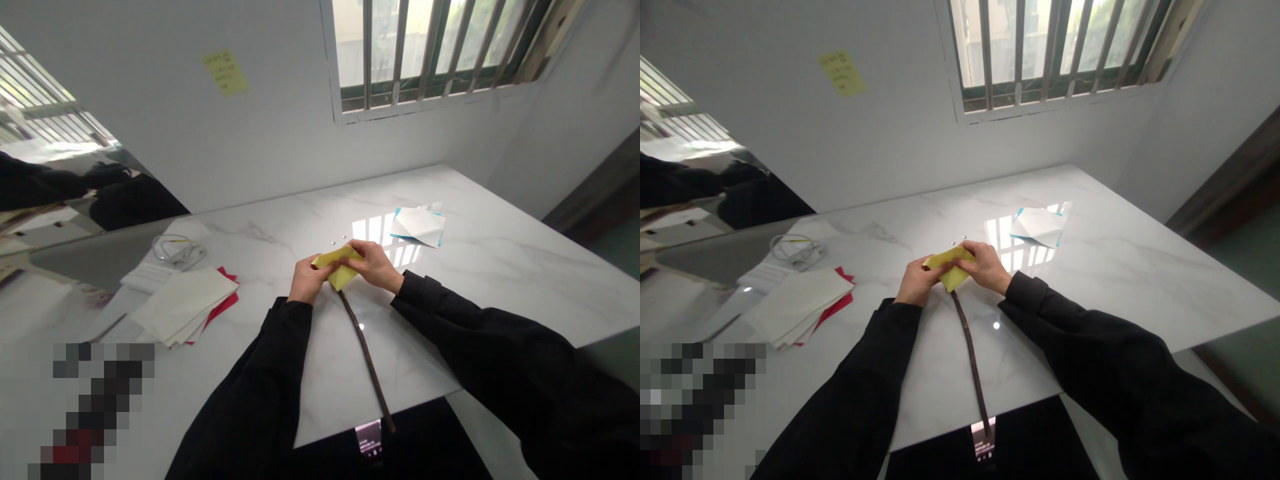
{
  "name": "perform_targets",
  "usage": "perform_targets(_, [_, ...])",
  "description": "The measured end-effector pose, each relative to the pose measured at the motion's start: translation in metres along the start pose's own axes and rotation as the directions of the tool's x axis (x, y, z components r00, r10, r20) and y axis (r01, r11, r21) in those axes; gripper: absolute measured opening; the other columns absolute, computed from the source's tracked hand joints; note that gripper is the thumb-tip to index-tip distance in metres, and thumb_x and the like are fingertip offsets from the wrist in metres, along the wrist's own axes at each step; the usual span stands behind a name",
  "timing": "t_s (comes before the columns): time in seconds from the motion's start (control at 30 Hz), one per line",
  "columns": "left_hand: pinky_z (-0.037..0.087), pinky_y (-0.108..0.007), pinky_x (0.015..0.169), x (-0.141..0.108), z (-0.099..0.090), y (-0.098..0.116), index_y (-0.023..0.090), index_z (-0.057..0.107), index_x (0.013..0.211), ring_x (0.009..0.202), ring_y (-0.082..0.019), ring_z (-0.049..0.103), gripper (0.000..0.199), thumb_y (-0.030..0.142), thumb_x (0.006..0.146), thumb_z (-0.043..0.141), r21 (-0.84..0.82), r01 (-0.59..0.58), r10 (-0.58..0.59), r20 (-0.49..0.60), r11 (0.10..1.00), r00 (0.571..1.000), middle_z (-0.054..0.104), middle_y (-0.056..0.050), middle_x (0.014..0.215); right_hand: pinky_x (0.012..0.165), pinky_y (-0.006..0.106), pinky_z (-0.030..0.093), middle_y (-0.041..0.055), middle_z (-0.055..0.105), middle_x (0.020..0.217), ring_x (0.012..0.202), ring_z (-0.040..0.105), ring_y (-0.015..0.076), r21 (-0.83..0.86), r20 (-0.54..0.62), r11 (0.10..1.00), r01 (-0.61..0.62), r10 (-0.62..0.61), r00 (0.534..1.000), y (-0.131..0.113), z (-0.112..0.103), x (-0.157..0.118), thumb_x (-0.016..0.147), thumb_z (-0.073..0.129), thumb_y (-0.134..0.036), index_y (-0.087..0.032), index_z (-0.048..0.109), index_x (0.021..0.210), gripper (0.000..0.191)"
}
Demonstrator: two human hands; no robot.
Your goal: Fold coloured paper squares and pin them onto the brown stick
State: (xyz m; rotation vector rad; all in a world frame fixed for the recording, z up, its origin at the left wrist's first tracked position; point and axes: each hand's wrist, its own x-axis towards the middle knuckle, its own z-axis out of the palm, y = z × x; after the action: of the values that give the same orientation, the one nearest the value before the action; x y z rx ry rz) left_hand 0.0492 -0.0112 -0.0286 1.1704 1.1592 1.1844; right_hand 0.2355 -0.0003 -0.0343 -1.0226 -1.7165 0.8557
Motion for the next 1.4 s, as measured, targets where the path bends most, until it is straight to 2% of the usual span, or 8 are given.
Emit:
perform_targets(0.27, [0.056, -0.034, 0.077, 0.001, 0.000, 0.000, 0.013, 0.076, 0.096, 0.079, -0.022, 0.070, 0.056, 0.041, 0.054, 0.099, -0.091, 0.020, -0.020, 0.005, 0.996, 1.000, 0.077, -0.007, 0.090, 0.070, 0.030, 0.052, 0.0032, 0.073, 0.088, 0.079, 0.065, 0.0194, 0.163, 0.021, 0.986, -0.033, 0.030, 0.999, 0.012, 0.002, 0.002, 0.088, 0.071, -0.039, -0.021, 0.067, 0.094, 0.020])
perform_targets(0.63, [0.057, -0.029, 0.070, 0.000, 0.000, 0.010, 0.018, 0.069, 0.095, 0.084, -0.022, 0.072, 0.057, 0.044, 0.054, 0.097, -0.125, 0.056, -0.061, -0.036, 0.991, 0.997, 0.077, -0.006, 0.094, 0.078, 0.034, 0.060, 0.0069, 0.077, 0.099, 0.088, 0.073, 0.0217, 0.453, 0.119, 0.868, -0.202, 0.166, 0.979, 0.017, 0.004, 0.005, 0.082, 0.077, -0.058, -0.020, 0.066, 0.105, 0.046])
perform_targets(0.73, [0.057, -0.029, 0.069, -0.001, 0.000, 0.011, 0.018, 0.069, 0.095, 0.086, -0.023, 0.072, 0.057, 0.043, 0.052, 0.097, -0.131, 0.068, -0.075, -0.055, 0.989, 0.996, 0.077, -0.006, 0.095, 0.078, 0.035, 0.060, 0.0090, 0.076, 0.106, 0.091, 0.073, 0.0218, 0.406, 0.109, 0.893, -0.196, 0.166, 0.980, 0.017, 0.003, 0.005, 0.084, 0.076, -0.059, -0.020, 0.066, 0.109, 0.047])
perform_targets(0.9, [0.058, -0.031, 0.072, 0.000, 0.000, 0.012, 0.017, 0.068, 0.094, 0.088, -0.023, 0.072, 0.053, 0.040, 0.055, 0.095, -0.150, 0.074, -0.086, -0.075, 0.986, 0.993, 0.076, -0.006, 0.097, 0.074, 0.033, 0.057, 0.0100, 0.072, 0.114, 0.093, 0.070, 0.0210, 0.165, -0.142, 0.983, -0.082, 0.107, 0.984, 0.009, -0.001, 0.003, 0.086, 0.076, -0.054, -0.020, 0.065, 0.114, 0.045])
perform_targets(1.03, [0.058, -0.031, 0.075, 0.003, -0.003, 0.010, 0.018, 0.067, 0.095, 0.088, -0.022, 0.072, 0.047, 0.037, 0.059, 0.090, -0.188, 0.065, -0.090, -0.125, 0.980, 0.988, 0.076, -0.005, 0.097, 0.070, 0.032, 0.055, 0.0098, 0.070, 0.118, 0.092, 0.067, 0.0211, 0.056, -0.253, 0.998, -0.033, 0.046, 0.966, 0.003, -0.006, 0.003, 0.088, 0.074, -0.053, -0.022, 0.065, 0.111, 0.040])
perform_targets(1.2, [0.058, -0.032, 0.080, 0.005, -0.005, 0.007, 0.018, 0.065, 0.096, 0.087, -0.019, 0.071, 0.043, 0.034, 0.063, 0.086, -0.193, -0.005, -0.030, -0.178, 0.981, 0.983, 0.075, -0.005, 0.099, 0.068, 0.034, 0.051, 0.0043, 0.068, 0.085, 0.073, 0.060, 0.0181, -0.110, -0.188, 0.993, 0.047, -0.067, 0.980, -0.003, -0.004, -0.002, 0.090, 0.075, -0.047, -0.021, 0.065, 0.086, 0.027])
perform_targets(1.3, [0.058, -0.031, 0.078, 0.003, -0.004, 0.008, 0.018, 0.063, 0.095, 0.083, -0.018, 0.071, 0.043, 0.032, 0.062, 0.086, -0.207, 0.001, -0.037, -0.170, 0.978, 0.985, 0.074, -0.004, 0.095, 0.072, 0.035, 0.052, 0.0068, 0.069, 0.097, 0.082, 0.062, 0.0201, -0.151, -0.142, 0.975, 0.162, -0.183, 0.973, -0.008, 0.001, -0.005, 0.088, 0.078, -0.044, -0.022, 0.069, 0.091, 0.024])
perform_targets(1.4, [0.058, -0.029, 0.076, 0.000, -0.002, 0.012, 0.017, 0.062, 0.094, 0.081, -0.017, 0.070, 0.043, 0.031, 0.060, 0.087, -0.210, 0.021, -0.050, -0.135, 0.977, 0.990, 0.074, -0.003, 0.092, 0.076, 0.036, 0.054, 0.0103, 0.070, 0.116, 0.097, 0.064, 0.0235, -0.093, -0.205, 0.988, 0.120, -0.137, 0.969, -0.006, 0.001, -0.003, 0.088, 0.077, -0.047, -0.023, 0.070, 0.109, 0.033])
